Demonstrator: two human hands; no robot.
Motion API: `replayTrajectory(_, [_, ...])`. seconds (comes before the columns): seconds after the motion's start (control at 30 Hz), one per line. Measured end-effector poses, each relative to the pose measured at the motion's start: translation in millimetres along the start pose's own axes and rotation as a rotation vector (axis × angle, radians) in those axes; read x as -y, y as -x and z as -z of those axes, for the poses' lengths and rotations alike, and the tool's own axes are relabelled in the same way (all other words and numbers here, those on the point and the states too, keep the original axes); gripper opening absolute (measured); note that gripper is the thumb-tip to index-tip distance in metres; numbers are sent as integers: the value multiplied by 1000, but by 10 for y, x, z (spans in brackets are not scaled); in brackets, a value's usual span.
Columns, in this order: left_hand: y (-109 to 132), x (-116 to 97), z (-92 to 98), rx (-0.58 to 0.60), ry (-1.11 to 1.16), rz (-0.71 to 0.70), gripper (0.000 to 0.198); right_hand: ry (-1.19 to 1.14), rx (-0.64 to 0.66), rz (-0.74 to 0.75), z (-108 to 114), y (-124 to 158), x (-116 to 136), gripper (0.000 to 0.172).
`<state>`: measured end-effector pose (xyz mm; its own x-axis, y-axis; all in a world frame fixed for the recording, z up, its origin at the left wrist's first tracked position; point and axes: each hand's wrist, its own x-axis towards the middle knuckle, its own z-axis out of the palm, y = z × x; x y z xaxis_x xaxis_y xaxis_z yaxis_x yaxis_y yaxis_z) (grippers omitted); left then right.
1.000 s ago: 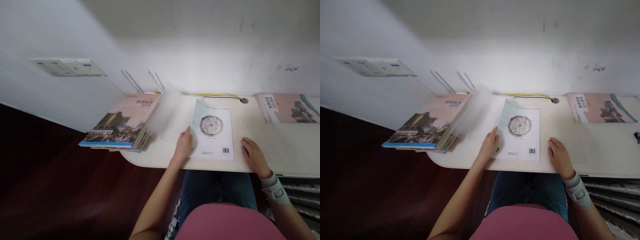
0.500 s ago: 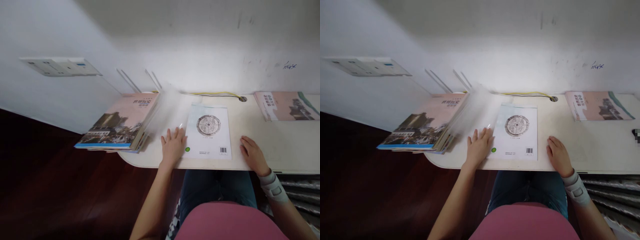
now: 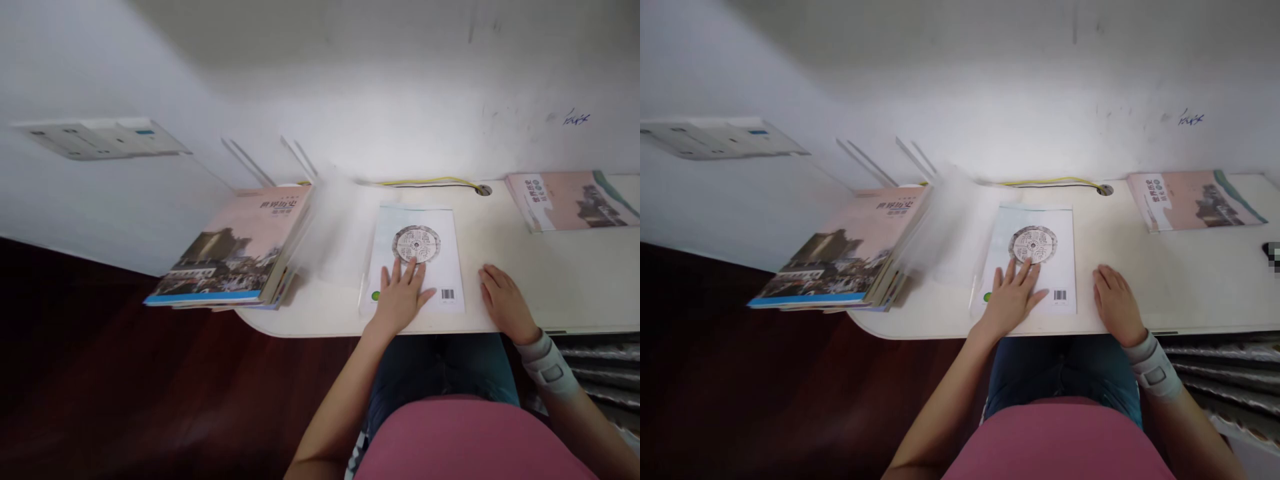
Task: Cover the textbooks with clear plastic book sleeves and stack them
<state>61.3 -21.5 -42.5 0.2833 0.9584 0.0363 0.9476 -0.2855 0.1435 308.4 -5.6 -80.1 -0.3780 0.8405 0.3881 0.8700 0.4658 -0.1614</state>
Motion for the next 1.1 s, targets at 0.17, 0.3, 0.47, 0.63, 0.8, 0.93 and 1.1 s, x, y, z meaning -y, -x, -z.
replayTrajectory(0.17, [120,247,-2,2,-51,164,63,-11,-5,-36,-3,-19,29,41])
replayTrajectory(0.3, [250,467,28,-39,-34,199,68,28,-3,-8,9,-22,28,39])
replayTrajectory(0.47, [253,497,34,-46,-43,145,72,68,-16,23,9,-20,14,38])
replayTrajectory(0.63, [150,295,-24,-26,-74,144,72,54,-29,11,-5,-22,15,38])
replayTrajectory(0.8, [130,230,-38,-78,-35,64,69,32,-23,0,-2,-23,19,39])
replayTrajectory(0.93, [301,408,-45,-217,-12,299,73,45,-13,-23,59,-23,68,45])
replayTrajectory(1.1, [649,761,-84,-373,264,552,64,120,8,62,212,-103,325,45])
